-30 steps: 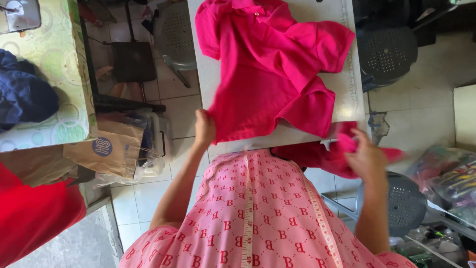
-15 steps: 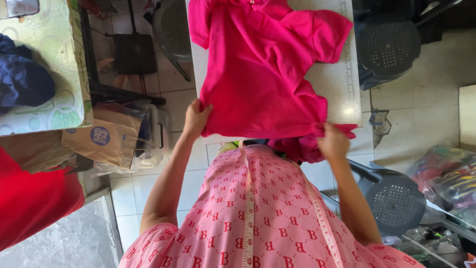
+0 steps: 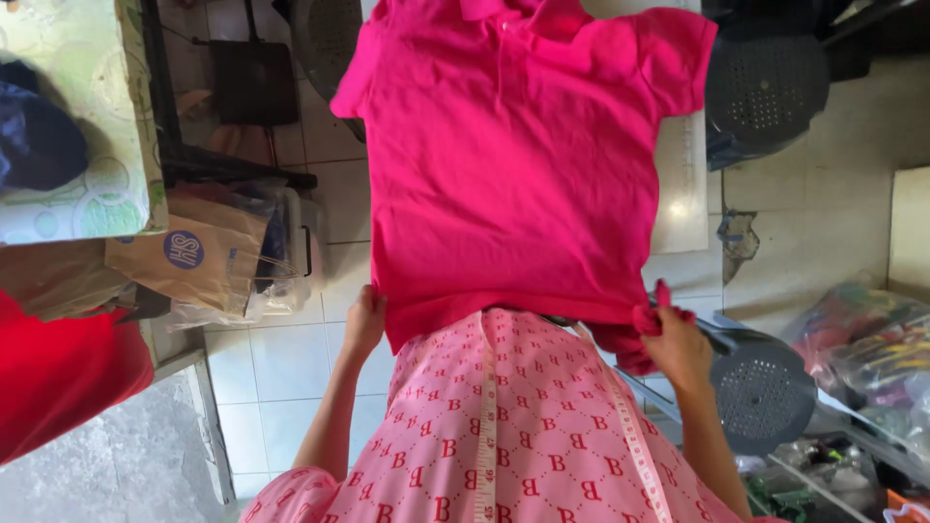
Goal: Folding a pink polo shirt on a workbench in a sewing factory
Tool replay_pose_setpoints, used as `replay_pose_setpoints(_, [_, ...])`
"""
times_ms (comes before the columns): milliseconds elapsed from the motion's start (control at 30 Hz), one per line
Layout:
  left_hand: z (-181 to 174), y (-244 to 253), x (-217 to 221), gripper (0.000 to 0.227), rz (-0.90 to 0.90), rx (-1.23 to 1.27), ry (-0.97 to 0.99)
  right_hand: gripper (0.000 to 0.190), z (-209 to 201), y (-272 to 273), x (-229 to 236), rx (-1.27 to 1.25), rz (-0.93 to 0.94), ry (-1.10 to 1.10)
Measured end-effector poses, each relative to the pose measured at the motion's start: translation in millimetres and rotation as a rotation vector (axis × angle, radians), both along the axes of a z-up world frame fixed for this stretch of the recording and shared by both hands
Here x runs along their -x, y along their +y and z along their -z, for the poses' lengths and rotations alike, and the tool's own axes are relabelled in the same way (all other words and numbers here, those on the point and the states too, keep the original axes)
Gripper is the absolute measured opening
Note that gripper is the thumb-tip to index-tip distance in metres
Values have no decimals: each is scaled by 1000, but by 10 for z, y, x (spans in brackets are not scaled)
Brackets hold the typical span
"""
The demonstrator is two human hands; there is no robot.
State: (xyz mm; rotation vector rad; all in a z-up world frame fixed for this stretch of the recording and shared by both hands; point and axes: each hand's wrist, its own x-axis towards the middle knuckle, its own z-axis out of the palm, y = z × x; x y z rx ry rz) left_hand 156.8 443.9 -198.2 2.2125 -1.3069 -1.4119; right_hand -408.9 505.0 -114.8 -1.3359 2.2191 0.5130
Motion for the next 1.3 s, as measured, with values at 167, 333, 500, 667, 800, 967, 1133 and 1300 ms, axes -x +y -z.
replay_pose_setpoints(167, [148,15,-36,25,156,-127,-155,56,380,-29,70,-167,-74,-64])
replay_pose_setpoints(333, [392,39,-98,30,512,-392,-416,64,275,-99,286,-297,-101,-56])
replay_pose_setpoints(500, [-555,-825,111,13,262,-13,-265,58,-569,-414,395,-208,-22,89])
replay_pose_setpoints(667, [-644,-1860,201,18,216,682,-183,46,-1025,-1059,-119,359,9,62])
replay_pose_setpoints(800, [-347,-2787,180,26,217,864,-76,57,-905,-1876,-905,332,51,-85])
replay_pose_setpoints(967, [-219,-3874,57,14,97,821,-130,57,-226,-2189,-1184,268,22,-96])
replay_pose_setpoints(1133, [-42,-4713,91,23,8,591,-80,69,-252,-2299,-1346,113,114,65])
replay_pose_setpoints(1300, [346,-5062,172,45,207,499,-152,70,-294,-2357,-1407,112,147,69])
